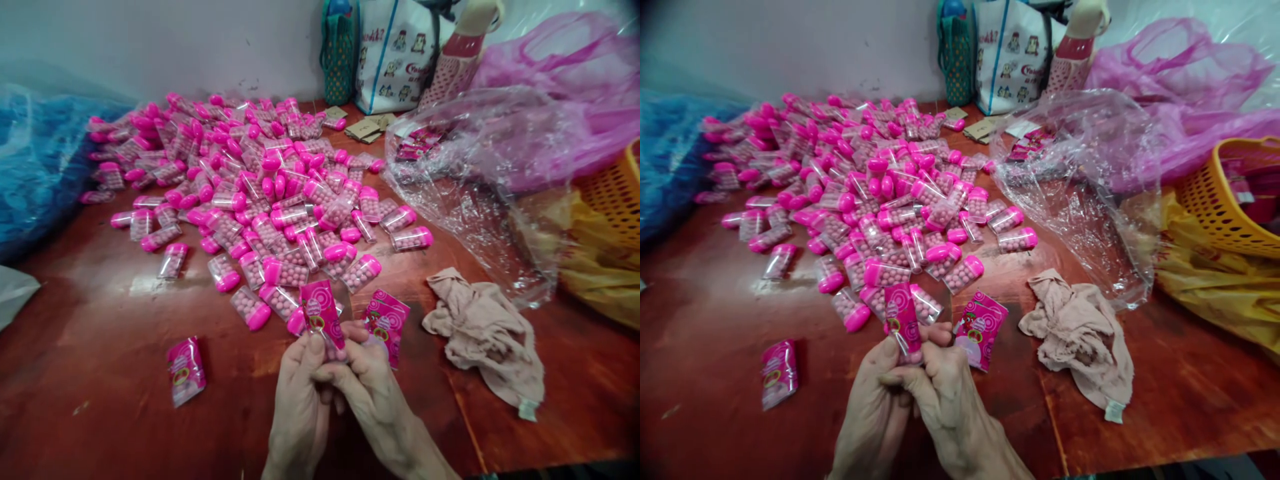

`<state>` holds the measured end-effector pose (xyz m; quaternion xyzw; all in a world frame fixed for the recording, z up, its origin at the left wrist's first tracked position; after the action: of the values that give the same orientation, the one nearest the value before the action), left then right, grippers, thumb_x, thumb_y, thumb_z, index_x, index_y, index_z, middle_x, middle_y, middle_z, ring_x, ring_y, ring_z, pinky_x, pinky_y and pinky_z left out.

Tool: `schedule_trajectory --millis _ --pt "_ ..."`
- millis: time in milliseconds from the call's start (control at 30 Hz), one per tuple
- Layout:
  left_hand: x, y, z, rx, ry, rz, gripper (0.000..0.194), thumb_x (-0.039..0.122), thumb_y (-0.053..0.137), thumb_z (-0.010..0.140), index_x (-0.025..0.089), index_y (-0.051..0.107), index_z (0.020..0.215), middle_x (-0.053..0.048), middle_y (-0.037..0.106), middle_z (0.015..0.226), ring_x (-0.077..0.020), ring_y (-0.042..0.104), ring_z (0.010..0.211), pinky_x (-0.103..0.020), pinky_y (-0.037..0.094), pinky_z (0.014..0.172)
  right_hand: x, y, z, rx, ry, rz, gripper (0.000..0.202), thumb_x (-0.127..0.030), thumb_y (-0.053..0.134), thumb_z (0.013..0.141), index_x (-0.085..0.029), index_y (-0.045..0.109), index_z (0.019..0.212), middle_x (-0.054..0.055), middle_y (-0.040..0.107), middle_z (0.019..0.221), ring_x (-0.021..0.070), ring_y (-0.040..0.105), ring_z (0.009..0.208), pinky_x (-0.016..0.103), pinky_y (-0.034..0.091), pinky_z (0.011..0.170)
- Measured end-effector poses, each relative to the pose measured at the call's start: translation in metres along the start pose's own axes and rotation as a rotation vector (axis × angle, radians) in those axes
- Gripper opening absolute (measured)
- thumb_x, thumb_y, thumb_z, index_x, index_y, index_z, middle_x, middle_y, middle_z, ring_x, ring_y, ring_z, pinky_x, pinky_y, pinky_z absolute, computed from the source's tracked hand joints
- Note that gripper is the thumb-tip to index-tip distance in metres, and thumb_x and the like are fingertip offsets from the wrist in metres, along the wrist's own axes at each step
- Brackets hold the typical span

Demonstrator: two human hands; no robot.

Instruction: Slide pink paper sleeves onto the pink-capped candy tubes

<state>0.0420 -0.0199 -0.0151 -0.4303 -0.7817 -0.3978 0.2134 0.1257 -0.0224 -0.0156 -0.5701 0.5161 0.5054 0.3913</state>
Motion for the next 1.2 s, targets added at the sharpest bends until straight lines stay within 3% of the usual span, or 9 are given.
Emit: schedule_trajectory --millis 200,467,667,867,1067,1200 --pt "-0.009 -0.006 -0.002 -0.017 -0.05 -0.057 0.026 0.037 0.07 0.067 0.014 0.057 0.06 0.009 0.033 0.042 -0.0037 0.026 0.036 -0.017 0.029 0.033 0.013 0.004 -0.001 -0.028 0.07 0.111 0.027 -0.024 0.052 0.081 -0.016 0.055 0.055 -0.005 0.046 0.045 0.0059 0.041 0.038 0.016 0.032 0.037" --pt "-0.013 -0.013 -0.004 -0.132 -0.011 0.033 0.029 0.039 0.058 0.079 0.013 0.07 0.08 0.002 0.047 0.054 -0.0031 0.022 0.041 -0.016 0.027 0.035 0.032 0.01 -0.003 -0.03 0.103 0.258 0.026 -0.022 0.056 0.076 -0.014 0.064 0.053 -0.005 0.048 0.041 0.0029 0.039 0.032 0.013 0.029 0.033" --pt "-0.015 -0.017 -0.01 -0.119 -0.006 0.025 0.034 0.044 0.059 0.075 0.013 0.071 0.084 0.004 0.041 0.048 -0.0041 0.023 0.04 -0.018 0.029 0.036 0.042 0.013 -0.006 -0.08 0.111 0.263 0.03 -0.033 0.058 0.074 -0.014 0.065 0.052 -0.005 0.045 0.038 0.0026 0.035 0.028 0.013 0.025 0.029" --pt "-0.015 -0.019 -0.011 -0.125 -0.016 0.014 0.033 0.042 0.059 0.076 0.013 0.071 0.085 0.002 0.046 0.051 -0.0042 0.025 0.04 -0.017 0.03 0.036 0.041 0.016 -0.007 -0.106 0.145 0.247 0.036 -0.039 0.059 0.076 -0.014 0.06 0.05 -0.005 0.046 0.039 0.0029 0.036 0.029 0.014 0.025 0.03" --pt "-0.009 -0.028 -0.011 -0.099 -0.022 -0.085 0.025 0.037 0.062 0.075 0.014 0.07 0.079 0.0 0.053 0.051 -0.0066 0.037 0.04 -0.019 0.038 0.038 0.015 0.012 -0.01 -0.103 0.145 0.022 0.036 -0.04 0.048 0.088 -0.015 0.055 0.063 -0.003 0.049 0.054 0.0069 0.045 0.047 0.018 0.036 0.044" --pt "-0.001 -0.03 -0.01 -0.069 0.0 -0.162 0.023 0.033 0.059 0.077 0.015 0.071 0.081 -0.007 0.067 0.071 -0.0137 0.057 0.056 -0.024 0.048 0.052 0.001 0.009 -0.013 -0.224 0.009 -0.275 0.027 -0.031 0.043 0.091 -0.018 0.058 0.074 -0.003 0.051 0.061 0.0093 0.049 0.055 0.019 0.038 0.052"
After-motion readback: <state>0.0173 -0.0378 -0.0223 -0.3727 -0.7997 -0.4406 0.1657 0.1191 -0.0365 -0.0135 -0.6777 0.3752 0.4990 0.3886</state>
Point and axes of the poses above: each hand's wrist, its own z-axis towards the middle knuckle, its own y-axis out of the palm, x = y × z, the point moved 2 cm from there along z, towards the middle knuckle
